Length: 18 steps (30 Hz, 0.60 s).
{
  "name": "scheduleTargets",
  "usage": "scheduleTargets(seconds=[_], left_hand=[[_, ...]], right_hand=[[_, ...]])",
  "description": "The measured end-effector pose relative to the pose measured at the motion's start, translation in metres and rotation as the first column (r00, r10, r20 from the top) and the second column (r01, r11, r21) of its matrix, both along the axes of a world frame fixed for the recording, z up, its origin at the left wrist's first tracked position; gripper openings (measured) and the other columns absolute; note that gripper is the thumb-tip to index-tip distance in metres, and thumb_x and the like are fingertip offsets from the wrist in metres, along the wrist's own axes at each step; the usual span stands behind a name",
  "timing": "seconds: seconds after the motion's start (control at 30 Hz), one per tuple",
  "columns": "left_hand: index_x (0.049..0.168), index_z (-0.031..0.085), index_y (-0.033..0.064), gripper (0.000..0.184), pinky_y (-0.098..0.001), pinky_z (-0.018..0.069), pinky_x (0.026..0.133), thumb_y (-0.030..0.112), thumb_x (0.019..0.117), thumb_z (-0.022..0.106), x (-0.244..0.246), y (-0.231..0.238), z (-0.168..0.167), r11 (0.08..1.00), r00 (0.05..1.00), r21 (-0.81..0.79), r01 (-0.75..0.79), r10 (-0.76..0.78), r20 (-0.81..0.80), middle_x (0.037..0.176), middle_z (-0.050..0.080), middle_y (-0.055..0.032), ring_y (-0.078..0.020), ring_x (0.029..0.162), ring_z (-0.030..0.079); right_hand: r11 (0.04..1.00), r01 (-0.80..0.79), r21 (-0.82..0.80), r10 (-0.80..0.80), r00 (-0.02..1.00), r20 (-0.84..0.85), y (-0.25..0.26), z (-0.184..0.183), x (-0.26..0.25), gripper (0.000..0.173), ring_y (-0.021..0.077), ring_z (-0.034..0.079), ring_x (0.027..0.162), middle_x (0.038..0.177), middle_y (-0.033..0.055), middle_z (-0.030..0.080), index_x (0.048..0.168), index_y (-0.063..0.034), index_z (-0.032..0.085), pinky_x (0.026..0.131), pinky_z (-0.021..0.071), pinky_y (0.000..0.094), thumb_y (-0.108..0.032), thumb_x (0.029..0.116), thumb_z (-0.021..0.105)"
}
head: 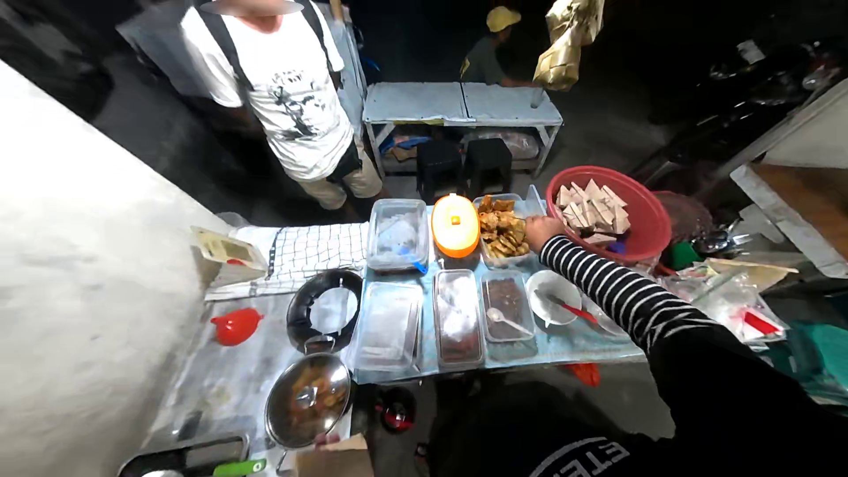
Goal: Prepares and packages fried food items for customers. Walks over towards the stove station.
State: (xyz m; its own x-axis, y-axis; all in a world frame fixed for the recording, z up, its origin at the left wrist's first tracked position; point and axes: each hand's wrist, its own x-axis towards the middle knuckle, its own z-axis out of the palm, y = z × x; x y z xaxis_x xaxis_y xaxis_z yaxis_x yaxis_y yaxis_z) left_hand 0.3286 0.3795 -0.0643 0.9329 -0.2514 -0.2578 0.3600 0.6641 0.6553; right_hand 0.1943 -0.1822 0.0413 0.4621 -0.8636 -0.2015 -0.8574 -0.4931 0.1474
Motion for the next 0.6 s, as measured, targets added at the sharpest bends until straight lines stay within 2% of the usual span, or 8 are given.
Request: scheduleTargets(seconds=[0.13, 0.2, 0.23, 0.3, 0.33, 0.4, 0.5, 0.6], left_hand=[[0.125, 0.069, 0.0237, 0.05, -0.0383, 0.0599, 0.093, 0.062, 0.0949, 0.057, 0.004, -0.101, 0.017, 0.962, 0.968, -0.133, 0.239, -0.225, 0.111, 0.123, 0.073, 0.0001, -0.0155, 0.116, 0.069], [0.134, 0.06, 0.0185, 0.062, -0.0406, 0.0585, 0.093, 0.068, 0.0982, 0.046, 0.006, -0.159, 0.015, 0.942, 0.943, -0.1, 0.32, -0.307, 0.132, 0.126, 0.069, -0.0037, -0.0177, 0.116, 0.067], [0.133, 0.056, 0.0155, 0.06, -0.0381, 0.0592, 0.089, 0.064, 0.1027, 0.036, 0.004, -0.182, 0.003, 0.937, 0.931, -0.056, 0.346, -0.336, 0.142, 0.122, 0.069, -0.0034, -0.0152, 0.111, 0.067], [0.134, 0.051, 0.0048, 0.052, -0.038, 0.0578, 0.09, 0.041, 0.1097, 0.022, -0.003, -0.231, 0.015, 0.922, 0.92, -0.001, 0.388, -0.387, 0.052, 0.115, 0.067, -0.0087, -0.0167, 0.105, 0.066], [0.127, 0.051, 0.0087, 0.051, -0.0355, 0.0579, 0.083, 0.04, 0.1096, 0.014, -0.007, -0.253, 0.024, 0.908, 0.908, 0.042, 0.418, -0.416, -0.039, 0.105, 0.067, -0.004, -0.0126, 0.096, 0.066], [0.126, 0.051, 0.0132, 0.061, -0.0351, 0.0583, 0.079, 0.052, 0.1083, 0.007, -0.005, -0.29, 0.027, 0.856, 0.846, -0.019, 0.516, -0.513, -0.148, 0.101, 0.067, -0.0009, -0.0107, 0.092, 0.066], [0.126, 0.055, 0.0169, 0.066, -0.0401, 0.0597, 0.08, 0.062, 0.1053, 0.012, -0.001, -0.345, 0.036, 0.797, 0.77, -0.188, 0.574, -0.603, -0.209, 0.104, 0.07, -0.0021, -0.0144, 0.095, 0.069], [0.128, 0.055, 0.0163, 0.064, -0.0439, 0.0603, 0.081, 0.061, 0.1062, 0.014, 0.001, -0.385, 0.043, 0.771, 0.72, -0.191, 0.608, -0.637, -0.277, 0.107, 0.071, -0.0056, -0.0185, 0.097, 0.069]], right_hand=[[0.994, 0.017, 0.109, -0.011, 0.999, -0.05, -0.018, -0.012, 0.021, 0.027, 0.0471, 0.065, 0.115, 0.122, 0.0267, 0.068, 0.117, 0.0051, 0.07, 0.089, 0.0507, 0.0691, -0.009, 0.0948, 0.064], [0.989, -0.02, 0.149, 0.034, 0.996, -0.086, -0.028, -0.014, 0.028, 0.026, 0.0459, 0.064, 0.118, 0.124, 0.026, 0.069, 0.115, 0.0046, 0.071, 0.093, 0.0488, 0.0696, -0.012, 0.0995, 0.059], [0.984, -0.044, 0.17, 0.062, 0.992, -0.107, -0.034, -0.012, 0.03, 0.027, 0.0457, 0.064, 0.119, 0.125, 0.0259, 0.068, 0.115, 0.0042, 0.071, 0.095, 0.0481, 0.0696, -0.015, 0.1013, 0.058], [0.976, -0.08, 0.202, 0.109, 0.984, -0.138, -0.041, -0.003, 0.03, 0.027, 0.0453, 0.063, 0.12, 0.125, 0.025, 0.068, 0.115, 0.0036, 0.072, 0.096, 0.0473, 0.0688, -0.015, 0.1006, 0.058], [0.975, -0.088, 0.204, 0.119, 0.982, -0.145, -0.044, 0.003, 0.028, 0.026, 0.0449, 0.063, 0.12, 0.125, 0.0245, 0.068, 0.115, 0.0035, 0.072, 0.096, 0.048, 0.068, -0.014, 0.0996, 0.06], [0.977, -0.096, 0.191, 0.12, 0.986, -0.117, -0.05, 0.017, 0.021, 0.023, 0.0451, 0.064, 0.118, 0.122, 0.0247, 0.069, 0.113, 0.004, 0.072, 0.095, 0.049, 0.0675, -0.009, 0.0971, 0.062], [0.979, -0.186, 0.089, 0.183, 0.982, 0.041, -0.052, 0.057, -0.005, 0.021, 0.046, 0.068, 0.107, 0.112, 0.0258, 0.071, 0.109, 0.0039, 0.072, 0.085, 0.0524, 0.0674, -0.009, 0.0934, 0.066], [0.919, -0.357, -0.168, 0.389, 0.893, 0.226, -0.039, 0.083, -0.042, 0.033, 0.0426, 0.071, 0.098, 0.107, 0.0214, 0.072, 0.126, -0.0059, 0.068, 0.078, 0.056, 0.0628, -0.025, 0.1002, 0.061]])
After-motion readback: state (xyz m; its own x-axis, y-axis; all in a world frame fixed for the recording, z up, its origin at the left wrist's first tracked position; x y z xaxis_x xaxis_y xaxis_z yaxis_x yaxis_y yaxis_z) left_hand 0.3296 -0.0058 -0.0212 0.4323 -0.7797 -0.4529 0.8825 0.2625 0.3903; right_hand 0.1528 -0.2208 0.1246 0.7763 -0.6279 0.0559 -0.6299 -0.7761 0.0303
